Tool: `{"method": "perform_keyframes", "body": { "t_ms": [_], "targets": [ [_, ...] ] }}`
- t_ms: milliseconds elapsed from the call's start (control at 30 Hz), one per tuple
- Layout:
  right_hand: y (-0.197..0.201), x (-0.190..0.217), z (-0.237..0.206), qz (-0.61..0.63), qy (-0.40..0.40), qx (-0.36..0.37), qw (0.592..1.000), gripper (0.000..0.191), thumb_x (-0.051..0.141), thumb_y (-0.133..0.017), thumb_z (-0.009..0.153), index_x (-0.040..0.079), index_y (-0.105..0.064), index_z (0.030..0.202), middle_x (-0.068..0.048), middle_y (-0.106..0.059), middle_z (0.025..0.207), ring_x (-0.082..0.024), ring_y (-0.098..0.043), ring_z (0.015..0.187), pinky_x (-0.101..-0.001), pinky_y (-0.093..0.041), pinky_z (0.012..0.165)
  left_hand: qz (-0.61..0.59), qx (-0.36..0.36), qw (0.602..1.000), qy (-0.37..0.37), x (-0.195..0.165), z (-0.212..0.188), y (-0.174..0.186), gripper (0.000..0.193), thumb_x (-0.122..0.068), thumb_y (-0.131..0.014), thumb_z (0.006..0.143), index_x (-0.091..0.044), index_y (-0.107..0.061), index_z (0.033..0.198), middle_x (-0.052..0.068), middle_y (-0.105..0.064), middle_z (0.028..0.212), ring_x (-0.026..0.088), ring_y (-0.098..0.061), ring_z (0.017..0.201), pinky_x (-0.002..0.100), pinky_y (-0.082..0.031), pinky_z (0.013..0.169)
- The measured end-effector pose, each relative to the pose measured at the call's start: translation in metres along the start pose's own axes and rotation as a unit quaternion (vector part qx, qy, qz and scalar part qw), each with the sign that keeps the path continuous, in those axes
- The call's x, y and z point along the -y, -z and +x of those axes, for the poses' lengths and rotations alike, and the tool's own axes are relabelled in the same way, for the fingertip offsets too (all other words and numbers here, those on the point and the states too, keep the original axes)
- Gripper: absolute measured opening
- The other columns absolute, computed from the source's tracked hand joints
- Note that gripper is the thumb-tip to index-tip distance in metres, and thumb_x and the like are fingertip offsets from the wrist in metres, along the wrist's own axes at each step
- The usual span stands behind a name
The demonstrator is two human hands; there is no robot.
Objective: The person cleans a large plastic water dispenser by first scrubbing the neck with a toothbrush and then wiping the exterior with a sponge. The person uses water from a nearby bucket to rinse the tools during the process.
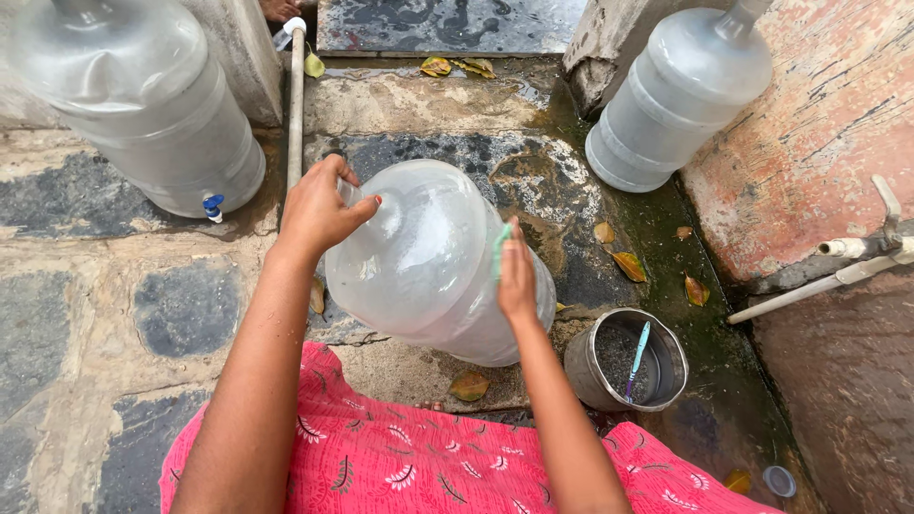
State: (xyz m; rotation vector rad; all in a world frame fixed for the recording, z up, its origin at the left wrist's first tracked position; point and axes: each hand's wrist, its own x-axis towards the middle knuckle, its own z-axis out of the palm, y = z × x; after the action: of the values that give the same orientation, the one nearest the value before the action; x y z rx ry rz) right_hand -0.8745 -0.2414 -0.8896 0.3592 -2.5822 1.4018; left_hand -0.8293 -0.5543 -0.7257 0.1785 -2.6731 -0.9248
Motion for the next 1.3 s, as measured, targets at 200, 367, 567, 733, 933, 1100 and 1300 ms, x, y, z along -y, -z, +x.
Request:
{"method": "perform_keyframes", "body": {
  "t_ms": [200,367,567,733,933,1100,1300],
  "targets": [
    [-0.012,-0.062,-0.061,-0.16,-0.157,-0.105,0.969,0.063,0.052,-0.027,0.106,0.017,-0.046,0.155,-0.017,-0.041,0.152,-0.034,-0.041,0.139,-0.0464,-0.044,0.111,0.033,-0.05,0.995,0.078,0.0,0.001,-0.005,0.046,-0.044,-0.084,0.074,-0.009,-0.064,0.097,0.016,-0.069,0.102,0.036,-0.067,0.096,0.047,-0.05,0.083],
    [-0.072,-0.001,-0.105,0.001,0.105,-0.218,0.97,0.068,0.049,-0.021,0.114,0.002,-0.021,0.163,-0.027,-0.026,0.159,-0.034,-0.034,0.151,-0.0508,-0.035,0.126,0.057,-0.074,0.991,0.099,-0.012,0.007,-0.013,0.05,-0.044,-0.085,0.073,-0.007,-0.063,0.099,0.018,-0.069,0.103,0.037,-0.066,0.098,0.046,-0.05,0.085],
    [-0.046,0.035,-0.057,-0.01,0.168,-0.165,0.972,0.062,0.041,-0.018,0.116,0.0,-0.025,0.161,-0.024,-0.029,0.167,-0.036,-0.028,0.157,-0.0483,-0.026,0.133,0.043,-0.001,0.995,0.095,-0.021,0.008,-0.006,0.047,-0.042,-0.082,0.075,-0.008,-0.062,0.101,0.015,-0.069,0.101,0.033,-0.068,0.096,0.044,-0.051,0.086],
    [0.002,-0.037,-0.008,0.04,-0.019,-0.027,0.999,0.064,0.038,-0.013,0.11,0.0,-0.025,0.16,-0.017,-0.025,0.169,-0.032,-0.02,0.157,-0.0439,-0.014,0.129,0.004,0.005,1.0,0.023,-0.016,-0.001,-0.006,0.045,-0.04,-0.082,0.074,-0.008,-0.063,0.1,0.014,-0.068,0.103,0.034,-0.067,0.092,0.044,-0.051,0.083],
    [-0.008,-0.061,-0.075,-0.142,-0.065,-0.114,0.981,0.068,0.044,-0.012,0.111,-0.001,-0.011,0.163,-0.019,-0.009,0.173,-0.032,-0.007,0.159,-0.0456,-0.007,0.13,0.035,-0.039,0.996,0.07,-0.013,0.005,-0.014,0.041,-0.04,-0.084,0.075,-0.01,-0.064,0.094,0.013,-0.069,0.102,0.034,-0.067,0.094,0.046,-0.049,0.084],
    [-0.046,0.032,-0.104,-0.035,0.122,-0.183,0.975,0.069,0.047,-0.01,0.112,0.0,-0.008,0.163,-0.017,-0.009,0.174,-0.031,-0.008,0.162,-0.0455,-0.005,0.134,0.049,-0.044,0.996,0.056,-0.026,0.007,-0.022,0.044,-0.039,-0.083,0.074,-0.009,-0.063,0.097,0.014,-0.068,0.099,0.035,-0.066,0.095,0.046,-0.049,0.084],
    [-0.015,0.053,-0.048,0.024,0.078,-0.112,0.99,0.071,0.049,-0.014,0.111,0.001,-0.017,0.163,-0.015,-0.017,0.174,-0.029,-0.015,0.161,-0.0435,-0.01,0.132,0.031,-0.017,0.999,0.009,-0.025,0.001,-0.015,0.046,-0.04,-0.085,0.073,-0.008,-0.063,0.098,0.016,-0.068,0.099,0.035,-0.066,0.093,0.046,-0.05,0.081]
  ]
}}
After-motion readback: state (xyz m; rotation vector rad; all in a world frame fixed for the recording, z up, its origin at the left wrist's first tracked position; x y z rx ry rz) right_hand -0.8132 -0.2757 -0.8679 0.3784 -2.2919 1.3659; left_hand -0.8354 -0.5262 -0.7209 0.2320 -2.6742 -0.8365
